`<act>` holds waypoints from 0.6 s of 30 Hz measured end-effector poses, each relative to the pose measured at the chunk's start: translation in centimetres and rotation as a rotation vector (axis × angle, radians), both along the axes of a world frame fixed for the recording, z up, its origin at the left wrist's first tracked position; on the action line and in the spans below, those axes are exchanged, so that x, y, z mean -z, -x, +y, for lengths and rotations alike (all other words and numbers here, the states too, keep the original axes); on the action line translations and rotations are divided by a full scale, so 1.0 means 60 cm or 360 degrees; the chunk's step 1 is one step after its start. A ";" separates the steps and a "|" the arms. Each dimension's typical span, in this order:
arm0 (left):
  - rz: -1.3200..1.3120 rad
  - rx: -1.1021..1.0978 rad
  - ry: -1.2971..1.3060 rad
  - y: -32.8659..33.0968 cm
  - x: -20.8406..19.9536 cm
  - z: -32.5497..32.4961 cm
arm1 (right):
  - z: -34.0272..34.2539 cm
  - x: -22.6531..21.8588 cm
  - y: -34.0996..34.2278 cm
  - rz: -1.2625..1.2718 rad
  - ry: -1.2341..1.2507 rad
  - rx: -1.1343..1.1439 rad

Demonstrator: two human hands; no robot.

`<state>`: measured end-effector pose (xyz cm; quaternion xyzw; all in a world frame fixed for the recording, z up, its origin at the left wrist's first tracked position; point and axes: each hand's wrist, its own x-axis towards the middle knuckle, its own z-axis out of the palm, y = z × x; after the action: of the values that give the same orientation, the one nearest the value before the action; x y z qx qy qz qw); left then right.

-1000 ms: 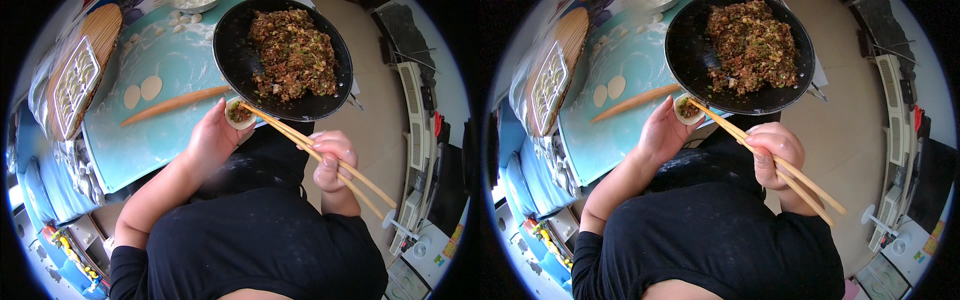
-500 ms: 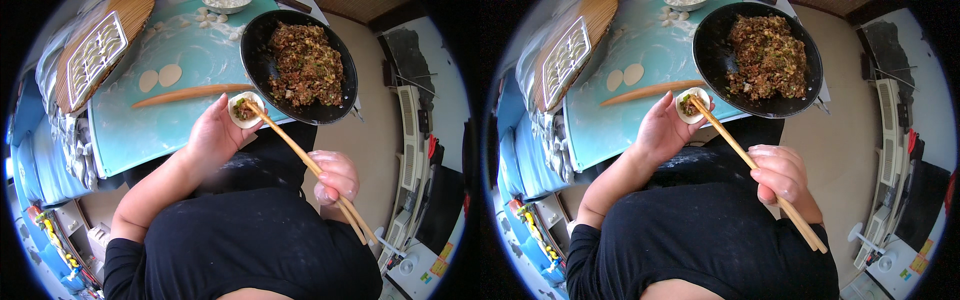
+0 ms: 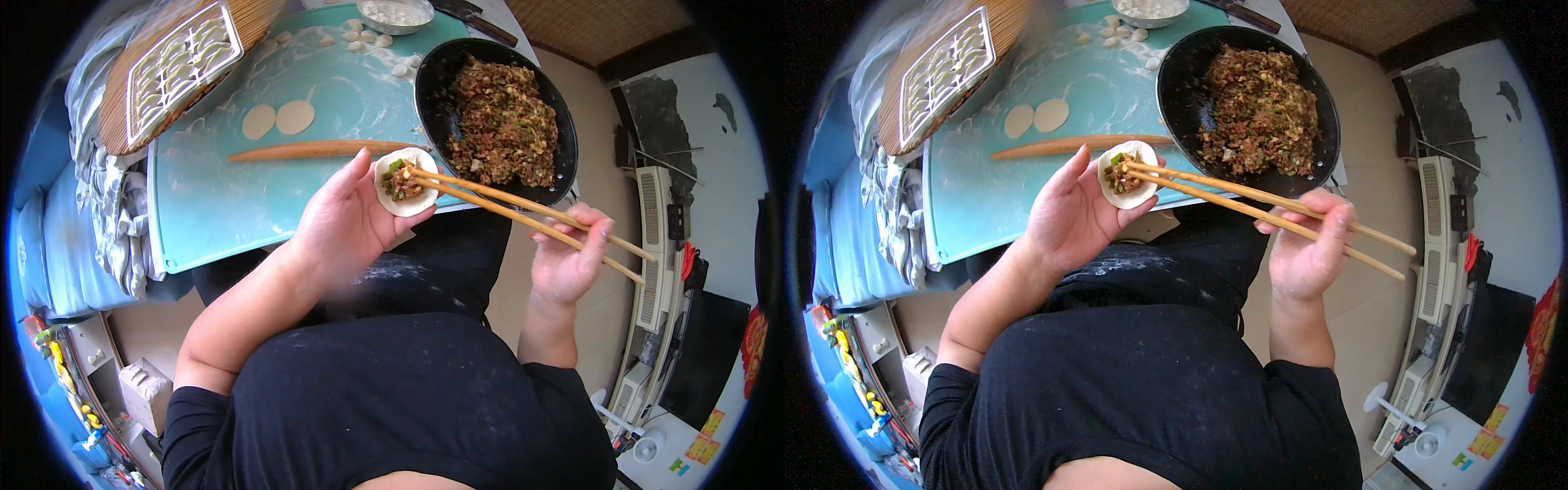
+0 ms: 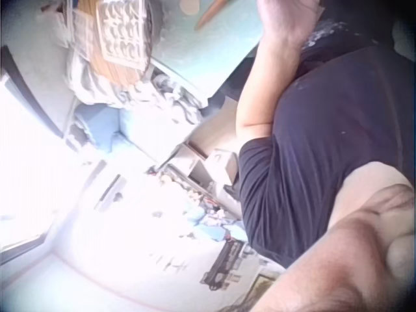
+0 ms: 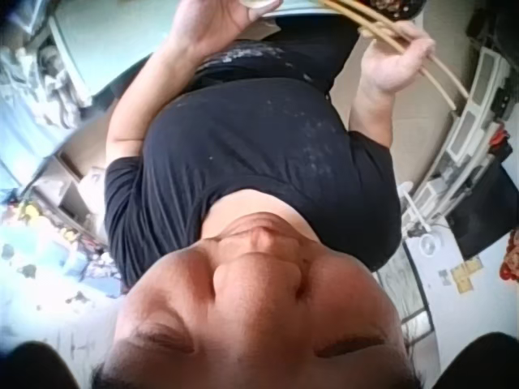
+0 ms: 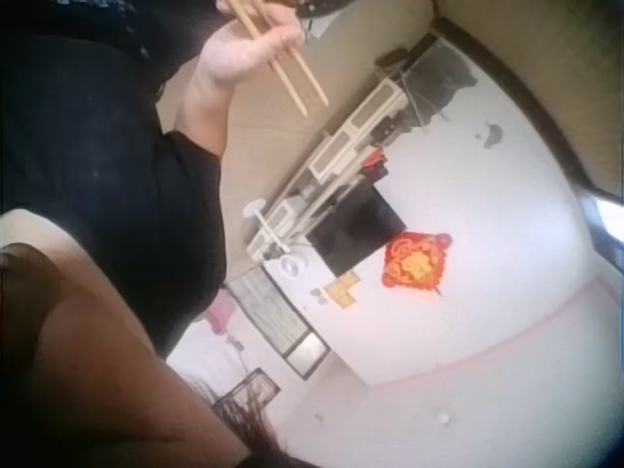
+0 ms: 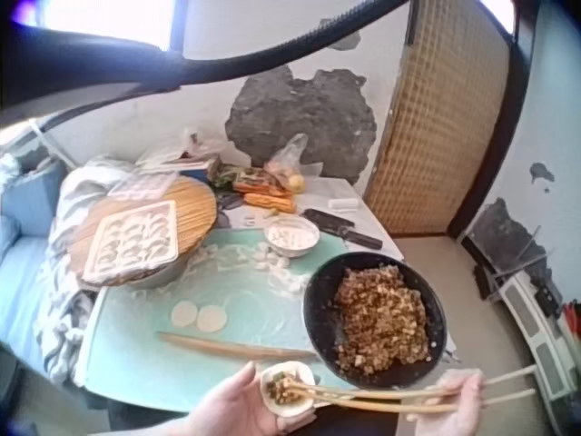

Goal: The person fills round dough wrappers with a meat and vegetable mixture using chopsticks, then folds and pleats the edges to seal them. The finished dumplings are placed into a plastic tray on the counter.

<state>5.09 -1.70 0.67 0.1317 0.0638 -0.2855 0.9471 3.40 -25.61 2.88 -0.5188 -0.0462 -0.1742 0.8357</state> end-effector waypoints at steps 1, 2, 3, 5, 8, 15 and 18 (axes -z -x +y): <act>0.0005 -0.0003 0.0002 0.002 0.000 0.004 | -0.001 -0.001 -0.001 -0.0008 -0.0005 -0.0007; 0.0009 -0.0006 0.0003 0.005 0.001 0.006 | -0.003 -0.001 -0.002 -0.0017 -0.0009 -0.0014; 0.0001 -0.0006 0.0002 0.007 0.002 0.008 | -0.003 -0.002 -0.003 -0.0026 -0.0014 -0.0020; -0.0024 0.0017 -0.0001 0.008 0.001 0.008 | 0.002 0.008 -0.006 0.0082 0.0119 -0.0024; -0.0002 0.0013 0.0014 0.010 0.002 0.010 | 0.008 0.007 -0.007 0.0120 0.0088 -0.0030; -0.0036 -0.0015 -0.0005 0.013 0.005 0.018 | 0.013 -0.002 -0.017 0.0118 0.0079 0.0006; -0.0048 -0.0024 -0.0040 0.011 0.005 0.017 | 0.020 0.001 -0.021 0.0104 0.0175 -0.0055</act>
<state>4.41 -0.67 0.35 0.1472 0.0540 -0.2755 0.9484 4.64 -24.39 2.83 -0.5684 -0.0372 -0.1399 0.8099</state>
